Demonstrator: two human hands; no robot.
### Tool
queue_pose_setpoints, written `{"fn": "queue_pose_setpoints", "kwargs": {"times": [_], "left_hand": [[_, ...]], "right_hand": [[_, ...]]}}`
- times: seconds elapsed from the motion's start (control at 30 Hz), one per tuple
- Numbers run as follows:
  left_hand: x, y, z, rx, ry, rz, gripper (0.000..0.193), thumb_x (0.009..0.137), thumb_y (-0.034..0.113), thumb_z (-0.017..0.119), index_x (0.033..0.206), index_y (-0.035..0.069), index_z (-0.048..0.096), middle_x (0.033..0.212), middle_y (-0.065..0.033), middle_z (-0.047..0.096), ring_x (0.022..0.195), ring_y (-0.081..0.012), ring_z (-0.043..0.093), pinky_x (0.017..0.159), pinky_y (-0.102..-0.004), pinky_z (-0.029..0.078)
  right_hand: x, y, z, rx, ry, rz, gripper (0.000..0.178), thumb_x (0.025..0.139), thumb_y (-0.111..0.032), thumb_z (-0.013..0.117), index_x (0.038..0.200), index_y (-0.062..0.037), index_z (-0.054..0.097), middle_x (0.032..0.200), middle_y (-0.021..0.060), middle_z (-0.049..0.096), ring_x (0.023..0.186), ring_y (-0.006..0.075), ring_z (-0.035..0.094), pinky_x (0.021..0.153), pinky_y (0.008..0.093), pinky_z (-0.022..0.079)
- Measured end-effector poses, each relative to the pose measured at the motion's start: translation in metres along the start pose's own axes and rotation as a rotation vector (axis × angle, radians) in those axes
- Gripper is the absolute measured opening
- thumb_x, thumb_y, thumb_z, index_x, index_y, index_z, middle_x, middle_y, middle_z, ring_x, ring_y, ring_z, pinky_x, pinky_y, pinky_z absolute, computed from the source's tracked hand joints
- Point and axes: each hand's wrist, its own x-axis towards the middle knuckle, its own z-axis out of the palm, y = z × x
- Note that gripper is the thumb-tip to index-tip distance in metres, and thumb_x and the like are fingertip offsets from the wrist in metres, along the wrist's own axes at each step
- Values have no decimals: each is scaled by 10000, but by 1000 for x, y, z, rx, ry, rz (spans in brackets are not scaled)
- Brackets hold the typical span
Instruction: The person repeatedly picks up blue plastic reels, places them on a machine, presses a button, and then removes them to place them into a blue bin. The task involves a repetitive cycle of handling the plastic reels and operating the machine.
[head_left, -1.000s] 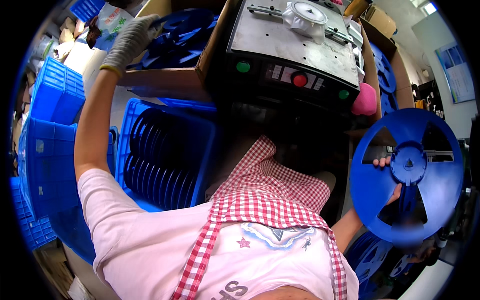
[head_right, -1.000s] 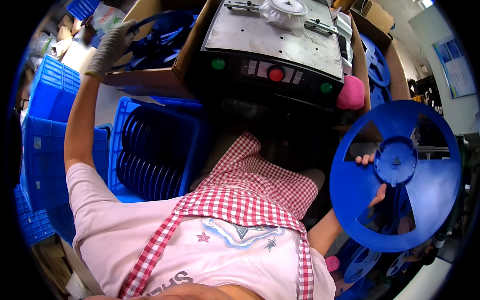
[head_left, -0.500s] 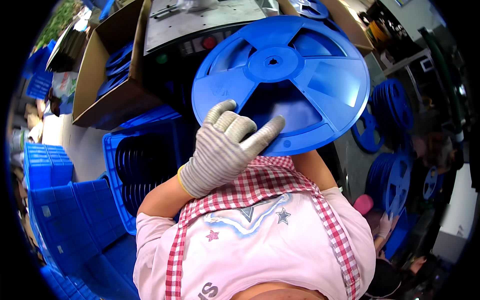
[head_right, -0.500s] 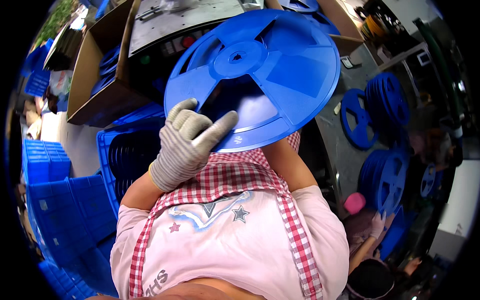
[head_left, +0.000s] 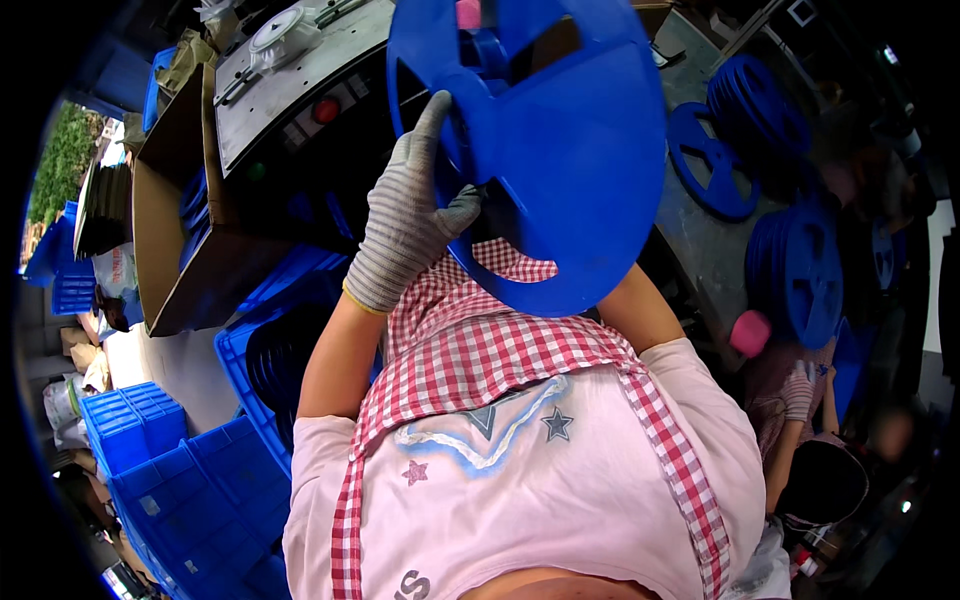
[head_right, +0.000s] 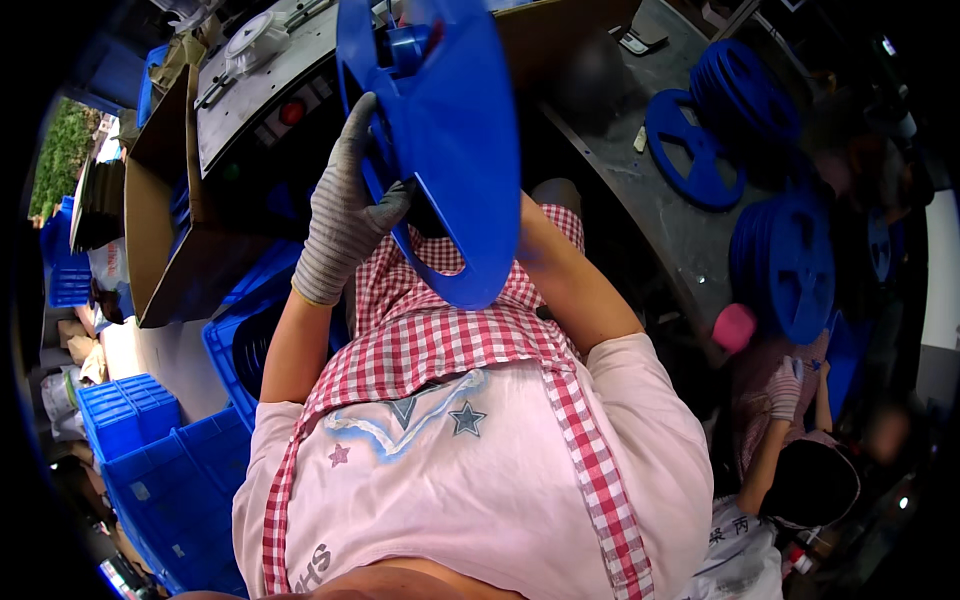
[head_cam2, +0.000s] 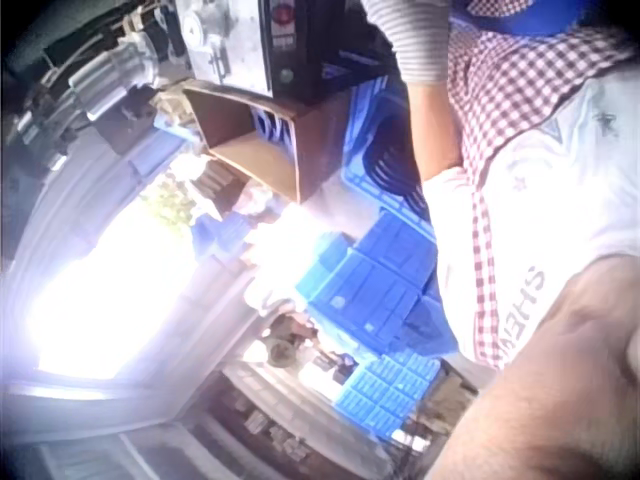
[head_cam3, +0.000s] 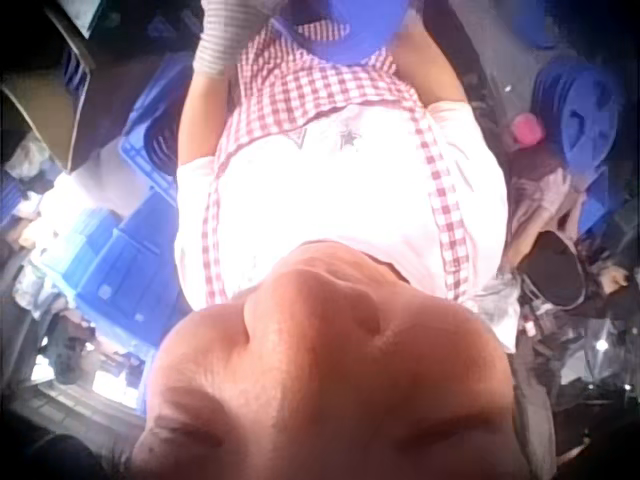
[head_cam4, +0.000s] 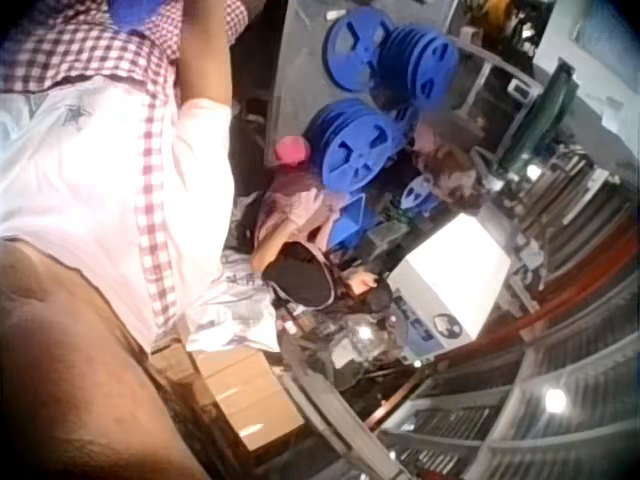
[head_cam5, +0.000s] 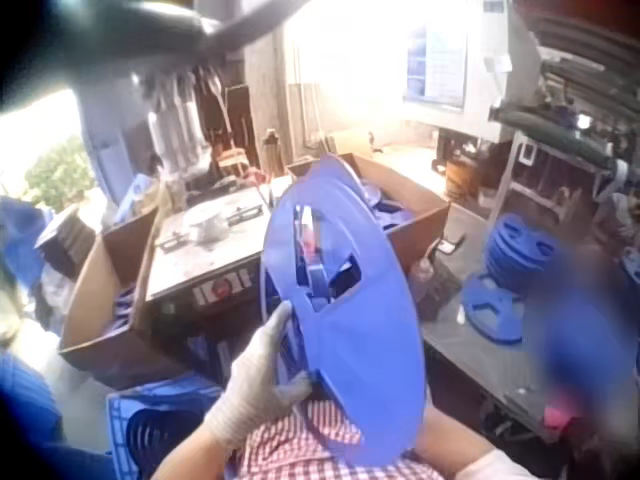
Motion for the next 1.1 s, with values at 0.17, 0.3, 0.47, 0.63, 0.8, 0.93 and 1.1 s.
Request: {"fn": "queue_pose_setpoints", "kwargs": {"times": [0.17, 0.3, 0.47, 0.63, 0.8, 0.93, 1.1], "left_hand": [[-37, -87, 27, -839, 226, -20, 466, 927, 167, 576, 1342, 20, 423, 1235, -168, 521, 1086, -206, 568, 910, -291, 492], [-38, -93, 22, -1192, 329, -66, 483, 934, 192, 565, 1360, 41, 397, 1245, -153, 518, 1102, -205, 561, 922, -301, 492], [-35, -62, 16, -1222, 418, -135, 505, 942, 224, 552, 1383, 66, 364, 1258, -134, 514, 1122, -203, 552, 936, -314, 492], [-32, -51, 20, -1209, 432, -175, 527, 950, 256, 539, 1406, 91, 332, 1271, -115, 510, 1142, -202, 543, 951, -327, 492], [-35, -43, 22, -1224, 450, -207, 549, 959, 288, 526, 1428, 117, 299, 1285, -96, 506, 1162, -200, 535, 965, -341, 492], [-39, -55, 24, -809, 403, -136, 579, 965, 317, 514, 1454, 154, 251, 1300, -86, 496, 1176, -204, 528, 976, -355, 491], [-42, -65, 27, -477, 371, -78, 595, 971, 323, 506, 1475, 195, 218, 1319, -94, 479, 1194, -215, 516, 982, -367, 489]], "right_hand": [[27, -14, 4, -768, 303, -426, 730, 787, -544, 597, 1402, -183, 442, 1001, 139, 528, 914, 252, 565, 793, 380, 504], [30, -9, 14, -928, 252, -429, 740, 776, -567, 593, 1398, -194, 448, 963, 129, 525, 884, 249, 565, 746, 376, 506], [29, -6, 39, -777, 98, -349, 749, 796, -620, 546, 1390, -172, 455, 956, 144, 554, 884, 273, 593, 734, 388, 519], [24, -4, 51, -635, 41, -266, 759, 811, -653, 495, 1387, -161, 452, 1074, 197, 575, 968, 332, 617, 805, 427, 521], [26, -4, 53, -663, 46, -305, 735, 817, -633, 506, 1389, -175, 448, 1061, 185, 574, 963, 324, 615, 799, 419, 521], [25, -6, 51, -676, 38, -301, 719, 819, -612, 516, 1387, -177, 450, 1055, 176, 572, 934, 306, 616, 783, 410, 521], [26, -6, 49, -673, 20, -250, 745, 808, -636, 499, 1395, -181, 443, 1073, 182, 571, 965, 317, 616, 790, 413, 526]]}}
